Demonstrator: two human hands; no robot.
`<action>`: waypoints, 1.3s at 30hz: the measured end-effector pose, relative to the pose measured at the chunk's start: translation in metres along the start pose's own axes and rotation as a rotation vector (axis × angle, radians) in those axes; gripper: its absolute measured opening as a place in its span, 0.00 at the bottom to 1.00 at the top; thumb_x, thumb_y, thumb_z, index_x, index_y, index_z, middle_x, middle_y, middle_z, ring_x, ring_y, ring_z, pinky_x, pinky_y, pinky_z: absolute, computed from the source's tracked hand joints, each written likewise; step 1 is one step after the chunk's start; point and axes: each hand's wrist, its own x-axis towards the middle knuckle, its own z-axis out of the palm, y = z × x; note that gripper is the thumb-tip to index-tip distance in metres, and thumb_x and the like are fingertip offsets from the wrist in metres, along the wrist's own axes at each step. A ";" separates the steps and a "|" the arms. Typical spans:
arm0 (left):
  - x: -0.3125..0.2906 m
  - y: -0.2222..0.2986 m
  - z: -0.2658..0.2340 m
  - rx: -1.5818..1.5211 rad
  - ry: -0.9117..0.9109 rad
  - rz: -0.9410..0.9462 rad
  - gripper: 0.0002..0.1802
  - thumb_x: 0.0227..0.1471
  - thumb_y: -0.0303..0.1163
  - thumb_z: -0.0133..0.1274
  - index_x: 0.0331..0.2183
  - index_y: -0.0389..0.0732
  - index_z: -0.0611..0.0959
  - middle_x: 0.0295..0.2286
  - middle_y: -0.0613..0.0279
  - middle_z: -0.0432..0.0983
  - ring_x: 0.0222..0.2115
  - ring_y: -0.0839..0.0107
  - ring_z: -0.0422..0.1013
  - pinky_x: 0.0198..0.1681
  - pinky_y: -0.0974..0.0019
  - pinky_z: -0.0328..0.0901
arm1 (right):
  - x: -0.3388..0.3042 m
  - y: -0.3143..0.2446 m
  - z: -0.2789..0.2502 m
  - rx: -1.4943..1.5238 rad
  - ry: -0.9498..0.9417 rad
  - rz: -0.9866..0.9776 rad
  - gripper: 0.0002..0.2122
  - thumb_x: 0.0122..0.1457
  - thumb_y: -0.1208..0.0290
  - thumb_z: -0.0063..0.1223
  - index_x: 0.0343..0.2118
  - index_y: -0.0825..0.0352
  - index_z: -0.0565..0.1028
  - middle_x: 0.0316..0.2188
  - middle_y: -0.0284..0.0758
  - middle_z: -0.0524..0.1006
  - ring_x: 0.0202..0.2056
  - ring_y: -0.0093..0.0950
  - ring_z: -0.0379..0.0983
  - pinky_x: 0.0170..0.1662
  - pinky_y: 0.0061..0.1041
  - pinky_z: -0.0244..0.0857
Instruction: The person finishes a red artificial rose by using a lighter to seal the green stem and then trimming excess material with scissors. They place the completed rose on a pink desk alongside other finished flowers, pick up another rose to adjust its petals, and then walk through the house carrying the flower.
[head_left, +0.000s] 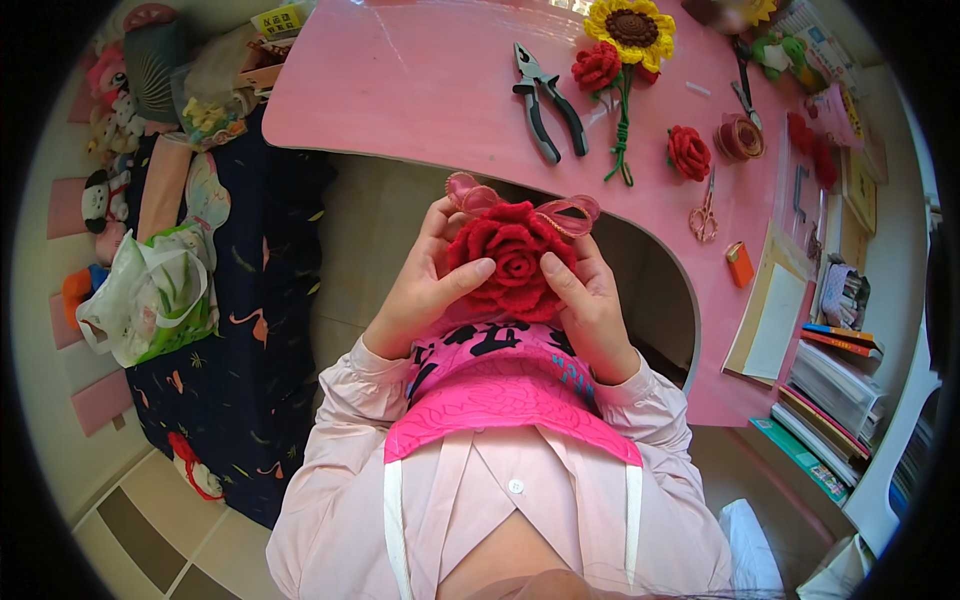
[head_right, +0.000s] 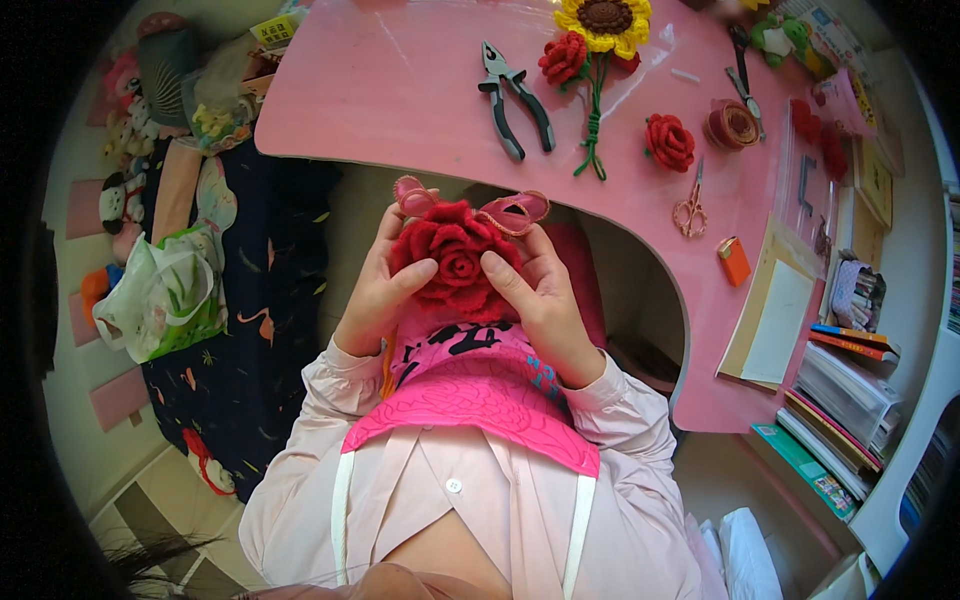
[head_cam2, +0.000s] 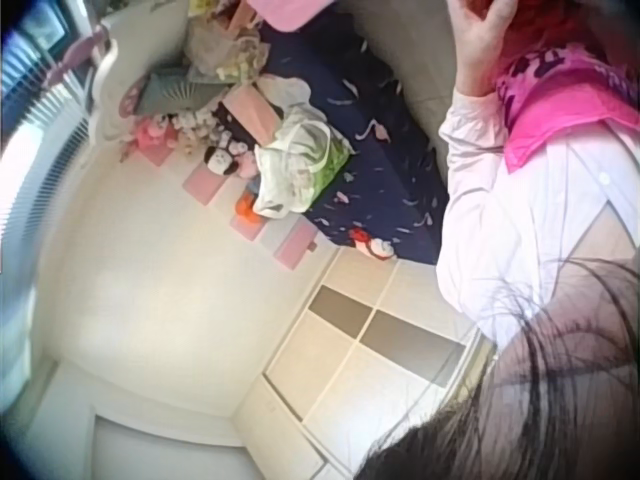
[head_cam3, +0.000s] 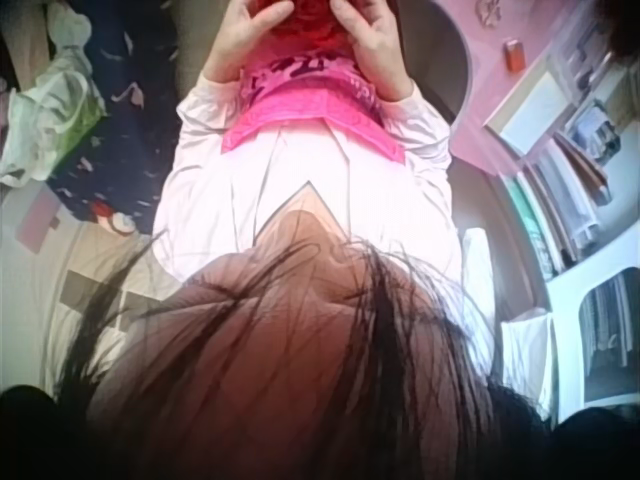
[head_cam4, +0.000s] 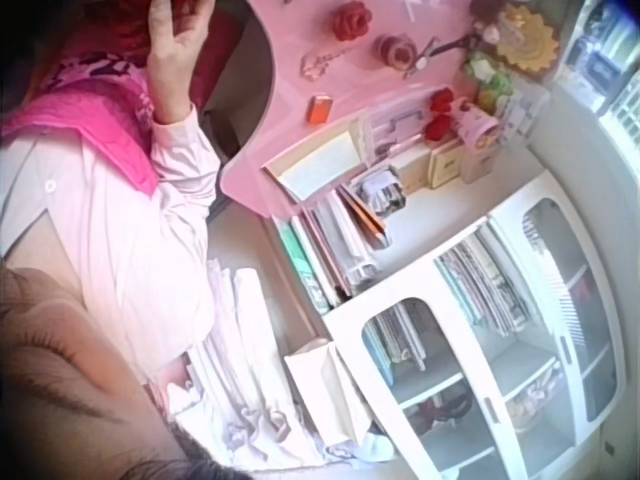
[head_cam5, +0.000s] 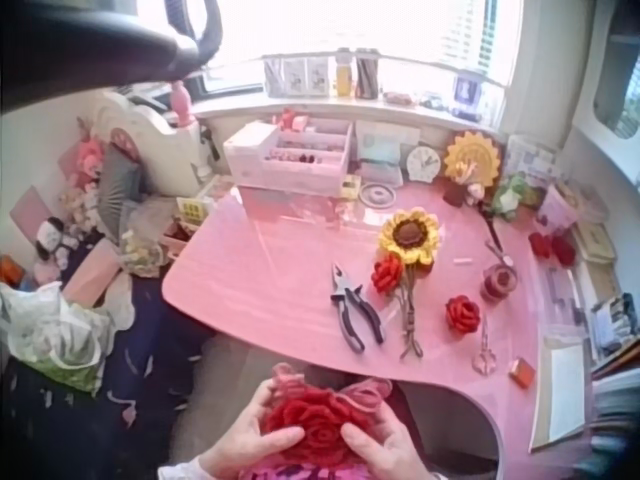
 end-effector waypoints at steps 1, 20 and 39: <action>0.001 0.000 0.001 0.009 0.005 0.013 0.37 0.51 0.25 0.56 0.59 0.37 0.57 0.52 0.54 0.64 0.53 0.68 0.64 0.57 0.64 0.58 | 0.000 0.000 0.000 -0.006 -0.012 -0.007 0.21 0.62 0.76 0.49 0.57 0.69 0.60 0.54 0.36 0.66 0.55 0.25 0.63 0.58 0.25 0.57; -0.003 0.001 0.001 0.097 -0.090 -0.009 0.37 0.50 0.21 0.57 0.58 0.41 0.58 0.52 0.58 0.64 0.54 0.69 0.62 0.58 0.64 0.56 | 0.000 0.000 -0.001 -0.258 0.008 -0.083 0.18 0.62 0.72 0.51 0.54 0.70 0.66 0.50 0.33 0.70 0.51 0.23 0.66 0.55 0.24 0.59; -0.001 0.004 -0.009 0.083 -0.213 0.113 0.45 0.43 0.25 0.64 0.59 0.40 0.58 0.56 0.58 0.57 0.58 0.67 0.57 0.61 0.59 0.51 | -0.001 0.006 -0.010 -0.613 0.018 -0.388 0.30 0.44 0.79 0.67 0.52 0.69 0.66 0.49 0.38 0.73 0.49 0.27 0.71 0.52 0.25 0.66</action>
